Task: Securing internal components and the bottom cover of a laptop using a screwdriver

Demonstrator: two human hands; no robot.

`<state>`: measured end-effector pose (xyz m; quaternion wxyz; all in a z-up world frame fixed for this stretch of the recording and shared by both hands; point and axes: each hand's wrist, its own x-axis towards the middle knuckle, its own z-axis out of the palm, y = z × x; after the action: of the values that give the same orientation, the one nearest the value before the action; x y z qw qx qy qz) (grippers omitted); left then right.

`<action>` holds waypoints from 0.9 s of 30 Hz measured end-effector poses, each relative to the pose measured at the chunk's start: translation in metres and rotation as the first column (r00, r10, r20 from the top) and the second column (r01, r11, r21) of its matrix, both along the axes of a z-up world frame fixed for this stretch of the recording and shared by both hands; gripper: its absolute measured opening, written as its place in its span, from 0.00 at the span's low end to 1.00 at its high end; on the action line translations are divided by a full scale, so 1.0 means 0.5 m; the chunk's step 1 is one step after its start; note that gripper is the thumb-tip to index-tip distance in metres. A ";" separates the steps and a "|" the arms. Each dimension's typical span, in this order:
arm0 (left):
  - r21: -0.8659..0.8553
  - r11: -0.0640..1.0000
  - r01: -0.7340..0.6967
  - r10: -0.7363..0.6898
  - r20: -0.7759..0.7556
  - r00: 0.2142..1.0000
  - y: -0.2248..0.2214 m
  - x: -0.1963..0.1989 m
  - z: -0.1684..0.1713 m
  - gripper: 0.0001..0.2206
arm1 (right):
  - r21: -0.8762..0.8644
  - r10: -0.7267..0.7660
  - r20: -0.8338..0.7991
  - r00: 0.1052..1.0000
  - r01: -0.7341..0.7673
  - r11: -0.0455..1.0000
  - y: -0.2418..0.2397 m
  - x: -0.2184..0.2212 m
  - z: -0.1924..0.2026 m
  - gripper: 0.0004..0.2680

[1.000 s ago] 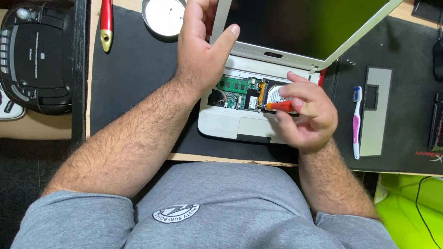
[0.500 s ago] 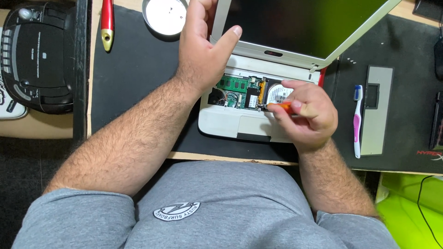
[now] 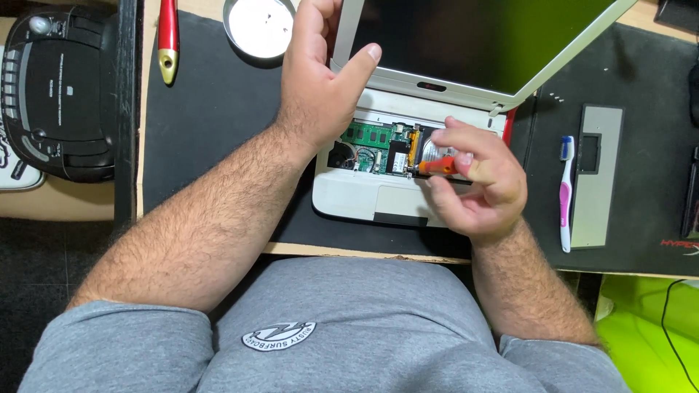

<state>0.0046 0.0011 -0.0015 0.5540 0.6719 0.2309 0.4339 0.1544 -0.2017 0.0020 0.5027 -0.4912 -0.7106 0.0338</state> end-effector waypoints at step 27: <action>-0.092 0.995 0.041 -0.033 0.084 0.996 0.020 0.003 -0.017 0.11 | 0.010 -0.065 0.006 0.998 0.065 0.998 -0.016 0.009 -0.005 0.17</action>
<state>0.0060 0.0110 -0.0100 0.6020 0.6308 0.2153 0.4398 0.1590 -0.2095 -0.0004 0.5036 -0.5119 -0.6958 0.0125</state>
